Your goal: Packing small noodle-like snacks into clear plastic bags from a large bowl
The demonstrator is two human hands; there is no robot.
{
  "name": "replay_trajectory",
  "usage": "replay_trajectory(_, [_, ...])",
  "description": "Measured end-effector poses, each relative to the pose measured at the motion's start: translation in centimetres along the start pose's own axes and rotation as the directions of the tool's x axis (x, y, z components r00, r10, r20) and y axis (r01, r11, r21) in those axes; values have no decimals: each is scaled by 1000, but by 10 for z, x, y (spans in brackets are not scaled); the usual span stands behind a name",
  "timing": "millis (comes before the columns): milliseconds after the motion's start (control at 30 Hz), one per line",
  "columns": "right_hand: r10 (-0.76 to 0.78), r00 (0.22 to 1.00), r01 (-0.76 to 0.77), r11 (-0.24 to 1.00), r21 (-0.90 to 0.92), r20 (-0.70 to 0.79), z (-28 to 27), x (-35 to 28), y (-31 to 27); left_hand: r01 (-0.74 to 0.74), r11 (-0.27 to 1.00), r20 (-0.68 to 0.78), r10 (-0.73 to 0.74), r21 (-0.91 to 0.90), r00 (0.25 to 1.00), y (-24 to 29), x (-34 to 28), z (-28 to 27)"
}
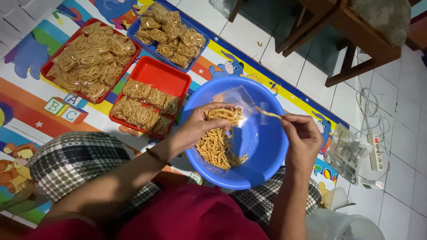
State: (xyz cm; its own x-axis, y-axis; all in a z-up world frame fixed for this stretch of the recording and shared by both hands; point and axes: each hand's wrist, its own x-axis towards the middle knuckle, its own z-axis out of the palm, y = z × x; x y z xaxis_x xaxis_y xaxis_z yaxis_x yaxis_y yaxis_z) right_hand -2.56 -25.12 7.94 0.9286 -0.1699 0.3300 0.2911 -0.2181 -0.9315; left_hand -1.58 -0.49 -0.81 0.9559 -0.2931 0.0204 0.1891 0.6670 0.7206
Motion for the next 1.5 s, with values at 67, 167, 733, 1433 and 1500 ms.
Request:
replay_trajectory(67, [13,1000,-13,1000,-10,-20,-7,0,2,-3,1000,-2,3,4,1000,1,0,0])
replay_trajectory(167, [43,997,-42,999,19,-61,-11,0,7,1,1000,-9,-1,19,1000,0,0,1])
replay_trajectory(733, [79,984,-76,997,-26,160,60,-11,-5,-40,999,43,38,28,998,-4,-4,11])
replay_trajectory(1433, [253,695,344,705,-620,673,68,-33,147,-61,998,-91,61,1,994,-3,11,-12])
replay_trajectory(1500, [244,736,226,790,-569,631,58,-35,140,-66,998,-80,67,9,995,-4,10,-12])
